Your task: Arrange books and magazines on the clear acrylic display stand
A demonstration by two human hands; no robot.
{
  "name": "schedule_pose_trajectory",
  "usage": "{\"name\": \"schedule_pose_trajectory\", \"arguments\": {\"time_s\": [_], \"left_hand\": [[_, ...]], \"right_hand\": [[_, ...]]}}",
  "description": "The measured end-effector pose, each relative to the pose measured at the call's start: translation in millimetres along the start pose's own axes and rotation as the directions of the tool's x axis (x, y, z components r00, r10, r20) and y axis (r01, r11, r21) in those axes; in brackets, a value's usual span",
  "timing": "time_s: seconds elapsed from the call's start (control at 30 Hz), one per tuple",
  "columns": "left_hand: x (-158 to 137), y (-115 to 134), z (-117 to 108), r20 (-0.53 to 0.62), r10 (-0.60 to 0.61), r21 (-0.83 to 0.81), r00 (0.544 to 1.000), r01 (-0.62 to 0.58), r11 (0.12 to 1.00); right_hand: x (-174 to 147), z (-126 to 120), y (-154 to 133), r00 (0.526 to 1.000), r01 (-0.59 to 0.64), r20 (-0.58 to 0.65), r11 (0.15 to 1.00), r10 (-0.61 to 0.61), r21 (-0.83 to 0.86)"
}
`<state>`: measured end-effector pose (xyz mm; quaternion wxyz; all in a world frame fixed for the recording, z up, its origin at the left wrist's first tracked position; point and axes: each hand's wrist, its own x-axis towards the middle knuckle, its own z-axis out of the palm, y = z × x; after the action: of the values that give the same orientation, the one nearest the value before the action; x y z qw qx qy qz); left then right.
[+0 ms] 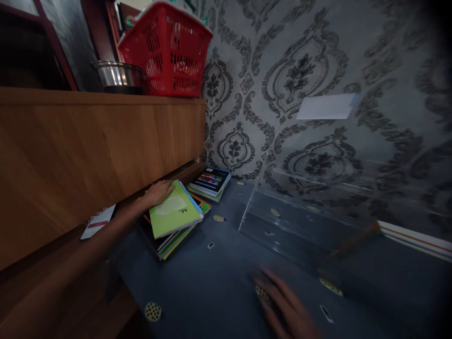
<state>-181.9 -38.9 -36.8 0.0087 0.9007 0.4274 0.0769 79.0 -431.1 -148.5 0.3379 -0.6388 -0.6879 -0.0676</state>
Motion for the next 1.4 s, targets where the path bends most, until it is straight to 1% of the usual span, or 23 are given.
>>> {"name": "schedule_pose_trajectory", "arguments": {"time_s": [0.1,0.2,0.3,0.4,0.47,0.57,0.63,0.7,0.8,0.9,0.97,1.0,1.03,1.17,1.27,1.33,1.4], "left_hand": [[-2.4,1.7,4.1,-0.012,0.016,-0.001,1.0,-0.016,1.0],[-4.1,1.9,8.4,-0.026,0.019,-0.002,0.999,-0.019,1.0],[-5.4,2.5,12.3,-0.045,0.019,-0.007,0.999,-0.02,1.0],[-9.3,6.3,15.7,-0.061,0.03,-0.019,0.998,-0.031,0.999],[-14.9,11.2,17.0,-0.074,0.054,-0.031,0.996,-0.056,0.998],[-27.9,21.3,14.9,-0.085,0.098,-0.069,0.992,-0.104,0.992],[-39.9,29.1,10.0,-0.087,0.152,-0.123,0.985,-0.162,0.979],[-54.9,37.6,2.8,-0.092,0.239,-0.201,0.967,-0.253,0.946],[-83.1,50.3,-9.0,-0.069,0.406,-0.342,0.911,-0.404,0.849],[-113.6,60.7,-17.9,0.001,0.577,-0.446,0.817,-0.516,0.731],[-130.6,65.1,-21.7,0.033,0.64,-0.459,0.768,-0.557,0.692],[-137.2,66.4,-23.2,0.044,0.651,-0.453,0.758,-0.565,0.69],[-142.5,67.1,-24.6,0.053,0.649,-0.444,0.759,-0.564,0.696],[-153.0,64.9,-28.9,0.062,0.605,-0.411,0.794,-0.532,0.74],[-156.3,61.6,-26.3,0.022,0.626,-0.371,0.779,-0.575,0.729],[-158.6,61.7,-19.4,-0.015,0.63,-0.324,0.776,-0.6,0.731],[-160.5,65.0,-9.5,-0.059,0.624,-0.264,0.779,-0.615,0.743]], "right_hand": [[64.9,21.4,-44.2,0.998,0.052,0.027,0.995,-0.055,0.083],[118.7,48.6,-72.8,0.993,0.114,0.011,0.988,-0.116,0.102],[151.5,73.6,-86.2,0.978,0.209,-0.008,0.976,-0.209,0.055],[163.6,89.6,-88.2,0.964,0.267,-0.017,0.964,-0.267,0.013],[163.1,93.9,-86.4,0.953,0.298,-0.056,0.954,-0.299,-0.022],[155.8,90.9,-83.0,0.932,0.337,-0.114,0.938,-0.345,-0.083],[149.3,83.9,-81.2,0.922,0.359,-0.114,0.927,-0.37,-0.104],[142.6,75.3,-79.0,0.915,0.377,-0.106,0.92,-0.388,-0.107],[133.2,64.0,-73.6,0.914,0.381,-0.111,0.92,-0.39,-0.094],[124.6,57.0,-65.8,0.918,0.364,-0.149,0.93,-0.367,-0.047],[118.8,53.8,-60.6,0.921,0.352,-0.177,0.936,-0.347,-0.001],[115.5,52.3,-58.4,0.921,0.351,-0.19,0.936,-0.341,0.018],[111.9,50.7,-56.5,0.921,0.349,-0.198,0.937,-0.336,0.034],[94.4,39.7,-51.6,0.929,0.333,-0.204,0.938,-0.308,0.1],[80.9,26.3,-49.3,0.94,0.319,-0.174,0.936,-0.294,0.146],[72.7,17.7,-48.2,0.948,0.306,-0.147,0.936,-0.283,0.173],[64.8,11.5,-47.4,0.953,0.292,-0.145,0.934,-0.266,0.207]]}}
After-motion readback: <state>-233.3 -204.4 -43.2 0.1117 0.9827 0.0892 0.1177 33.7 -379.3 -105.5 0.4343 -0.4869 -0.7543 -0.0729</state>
